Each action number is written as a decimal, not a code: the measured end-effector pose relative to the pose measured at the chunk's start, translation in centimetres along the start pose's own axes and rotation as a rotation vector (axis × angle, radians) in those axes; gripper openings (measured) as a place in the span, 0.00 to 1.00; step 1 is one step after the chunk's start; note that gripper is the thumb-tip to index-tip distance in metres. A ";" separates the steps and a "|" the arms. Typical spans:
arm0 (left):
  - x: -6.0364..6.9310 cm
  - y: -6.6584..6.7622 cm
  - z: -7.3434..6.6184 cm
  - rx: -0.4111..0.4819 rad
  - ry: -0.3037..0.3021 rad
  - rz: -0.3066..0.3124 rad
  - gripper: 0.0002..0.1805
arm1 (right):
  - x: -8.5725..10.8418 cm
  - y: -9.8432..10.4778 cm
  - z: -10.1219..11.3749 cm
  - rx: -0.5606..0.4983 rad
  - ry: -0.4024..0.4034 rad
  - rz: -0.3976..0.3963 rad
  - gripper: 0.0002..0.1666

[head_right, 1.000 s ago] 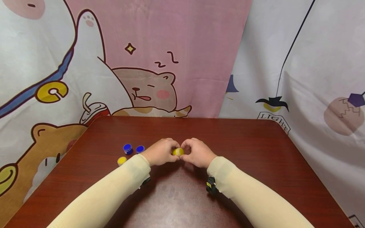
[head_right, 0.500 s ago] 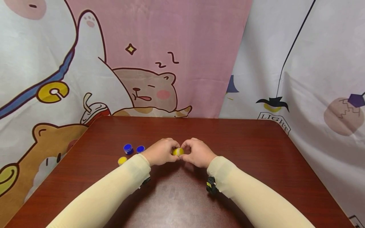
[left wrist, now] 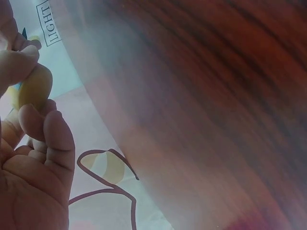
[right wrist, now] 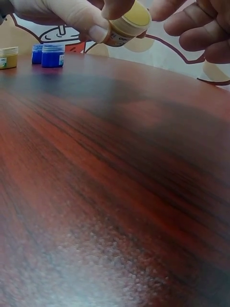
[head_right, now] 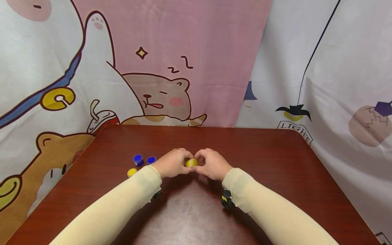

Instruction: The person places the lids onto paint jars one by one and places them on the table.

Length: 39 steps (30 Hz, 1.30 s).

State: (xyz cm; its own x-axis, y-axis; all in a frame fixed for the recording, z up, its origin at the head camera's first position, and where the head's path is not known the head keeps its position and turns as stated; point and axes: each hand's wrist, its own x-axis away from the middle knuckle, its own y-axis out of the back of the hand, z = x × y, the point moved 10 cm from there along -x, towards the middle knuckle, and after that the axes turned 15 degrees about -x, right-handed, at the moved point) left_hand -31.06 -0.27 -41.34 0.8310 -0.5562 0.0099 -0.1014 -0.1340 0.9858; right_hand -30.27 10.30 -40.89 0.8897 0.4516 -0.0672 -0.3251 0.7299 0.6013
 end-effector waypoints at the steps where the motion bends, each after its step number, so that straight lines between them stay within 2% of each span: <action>1: 0.0 0.0 0.0 0.002 0.001 0.000 0.19 | 0.0 0.0 0.0 -0.002 0.000 0.000 0.17; 9: 0.2 0.1 -0.1 -0.006 0.003 -0.005 0.18 | 0.2 -0.5 0.6 0.039 0.042 0.020 0.12; 14: 0.4 0.0 -0.2 -0.015 0.004 -0.005 0.17 | 0.3 -0.8 0.7 0.049 0.037 0.027 0.12; 22: 0.9 0.3 -0.3 -0.023 0.008 -0.013 0.16 | 0.3 -1.2 0.6 0.021 -0.019 0.021 0.13; 28: 1.3 0.8 -0.1 -0.007 -0.004 -0.040 0.15 | 0.6 -1.1 1.0 -0.012 0.027 0.003 0.15; 31: 1.7 1.0 0.2 0.011 -0.008 -0.033 0.14 | 0.9 -0.7 1.0 -0.019 0.048 -0.010 0.21; 34: 2.4 1.4 0.7 0.026 -0.001 -0.014 0.13 | 1.1 0.3 0.6 -0.014 0.029 -0.046 0.26; 39: 4.1 2.2 2.6 0.006 0.070 0.023 0.12 | 1.0 2.5 -0.5 0.061 -0.008 -0.117 0.30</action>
State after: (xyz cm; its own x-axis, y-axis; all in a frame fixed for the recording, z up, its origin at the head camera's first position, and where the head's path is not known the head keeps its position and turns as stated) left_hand -29.29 -5.03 -39.54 0.8645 -0.5007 0.0447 -0.1241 -0.1264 0.9842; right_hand -30.36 12.78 -39.82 0.9231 0.3606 -0.1338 -0.1987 0.7450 0.6367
